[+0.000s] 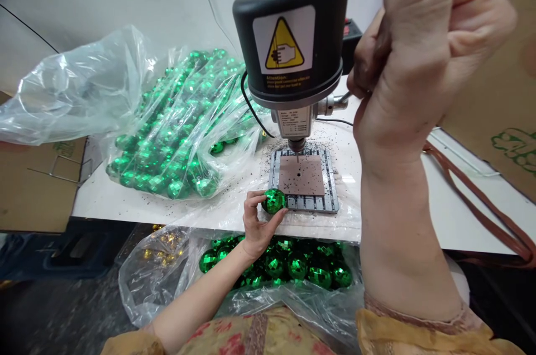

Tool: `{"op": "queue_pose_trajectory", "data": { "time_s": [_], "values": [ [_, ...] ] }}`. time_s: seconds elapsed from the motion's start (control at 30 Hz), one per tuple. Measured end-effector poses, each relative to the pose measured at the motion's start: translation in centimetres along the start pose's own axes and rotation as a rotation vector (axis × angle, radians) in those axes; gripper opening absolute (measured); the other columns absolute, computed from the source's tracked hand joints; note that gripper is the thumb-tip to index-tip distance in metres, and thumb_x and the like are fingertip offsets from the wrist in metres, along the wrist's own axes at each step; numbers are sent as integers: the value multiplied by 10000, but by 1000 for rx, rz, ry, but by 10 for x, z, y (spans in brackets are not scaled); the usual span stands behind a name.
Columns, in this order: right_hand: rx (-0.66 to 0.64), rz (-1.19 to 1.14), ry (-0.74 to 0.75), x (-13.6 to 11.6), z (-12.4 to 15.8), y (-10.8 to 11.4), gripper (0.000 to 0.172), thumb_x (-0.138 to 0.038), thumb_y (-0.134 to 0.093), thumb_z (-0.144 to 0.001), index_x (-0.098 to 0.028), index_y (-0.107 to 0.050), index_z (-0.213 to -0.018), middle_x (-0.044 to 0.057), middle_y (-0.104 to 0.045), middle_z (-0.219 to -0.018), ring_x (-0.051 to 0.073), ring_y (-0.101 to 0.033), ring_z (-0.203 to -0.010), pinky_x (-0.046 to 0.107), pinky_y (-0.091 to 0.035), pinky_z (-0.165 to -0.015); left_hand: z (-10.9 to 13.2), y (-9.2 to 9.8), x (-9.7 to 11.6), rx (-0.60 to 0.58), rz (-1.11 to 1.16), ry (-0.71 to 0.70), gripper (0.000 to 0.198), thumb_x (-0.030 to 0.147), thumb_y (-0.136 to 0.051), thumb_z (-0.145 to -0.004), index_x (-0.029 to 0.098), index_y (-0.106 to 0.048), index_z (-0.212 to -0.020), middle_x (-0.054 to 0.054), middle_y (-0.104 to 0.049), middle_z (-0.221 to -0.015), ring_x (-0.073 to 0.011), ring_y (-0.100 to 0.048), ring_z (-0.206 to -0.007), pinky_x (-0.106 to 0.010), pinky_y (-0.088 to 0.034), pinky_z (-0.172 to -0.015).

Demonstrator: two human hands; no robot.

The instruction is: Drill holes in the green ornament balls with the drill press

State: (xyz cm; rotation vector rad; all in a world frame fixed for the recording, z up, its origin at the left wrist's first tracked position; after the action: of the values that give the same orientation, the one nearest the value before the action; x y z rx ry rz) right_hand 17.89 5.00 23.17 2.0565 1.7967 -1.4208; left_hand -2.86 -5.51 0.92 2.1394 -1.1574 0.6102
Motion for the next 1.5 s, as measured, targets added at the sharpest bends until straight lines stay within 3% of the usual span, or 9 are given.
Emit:
{"op": "queue_pose_trajectory", "data": {
  "time_s": [0.1,0.3,0.5,0.6,0.8,1.1,1.5],
  "values": [
    [-20,-8,51,-1,0,0,474,-289,-593,-856,-245,-286,-497,-34,-259,-441,92,-311,-377,321,-124,-430,-1,-1,-4,-18,29,90,432,355,-792,-812,219,-526,-1123,-67,-607,-1058,-205,-653,-991,-362,-550,-850],
    [-104,-38,234,-10,1,-5,388,-172,-530,-859,-237,-293,-558,-46,-252,-479,69,-279,-392,294,-164,-388,-25,-18,-32,-84,209,441,426,463,-754,-834,213,-562,-1121,-70,-651,-1041,-205,-654,-1008,-351,-528,-890],
    [-128,-66,219,-8,0,-6,437,-151,-540,-868,-237,-269,-535,-58,-219,-471,60,-298,-362,275,-167,-350,-53,-46,-47,-226,427,541,523,515,-767,-809,218,-535,-1172,-85,-671,-1115,-214,-640,-1072,-360,-495,-950],
    [-125,-122,242,-7,-2,-5,435,-129,-555,-856,-251,-297,-528,-70,-238,-446,72,-282,-340,293,-149,-334,-58,-55,-49,-283,477,560,525,506,-759,-822,220,-524,-1194,-99,-651,-1198,-231,-609,-1146,-384,-469,-1004],
    [-133,-122,243,-7,-4,-5,431,-107,-554,-854,-254,-324,-521,-71,-244,-436,84,-280,-326,312,-149,-336,-62,-61,-54,-278,467,551,516,482,-783,-803,233,-541,-1185,-84,-633,-1200,-245,-591,-1181,-398,-458,-1026],
    [-135,-93,269,-7,-4,-5,448,-112,-553,-861,-252,-290,-526,-71,-200,-438,83,-266,-325,301,-160,-334,-67,-67,-49,-358,321,398,540,368,-847,-744,242,-609,-1212,-87,-643,-1251,-282,-586,-1223,-448,-440,-1070],
    [-135,-40,239,-9,0,-4,418,-166,-549,-870,-251,-301,-545,-67,-261,-427,94,-299,-342,293,-201,-345,-64,-75,-46,-471,351,354,521,337,-824,-777,240,-595,-1235,-91,-650,-1216,-265,-630,-1116,-430,-504,-999]
  ]
}}
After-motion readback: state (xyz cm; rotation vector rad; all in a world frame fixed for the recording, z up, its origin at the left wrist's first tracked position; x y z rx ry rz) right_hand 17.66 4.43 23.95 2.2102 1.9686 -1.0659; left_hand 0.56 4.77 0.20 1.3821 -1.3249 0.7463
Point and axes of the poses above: each hand's wrist, its own z-axis away from the middle knuckle, its own y-axis out of the back of the hand, x = y × z, the point moved 5 cm from there along -z, towards the middle knuckle
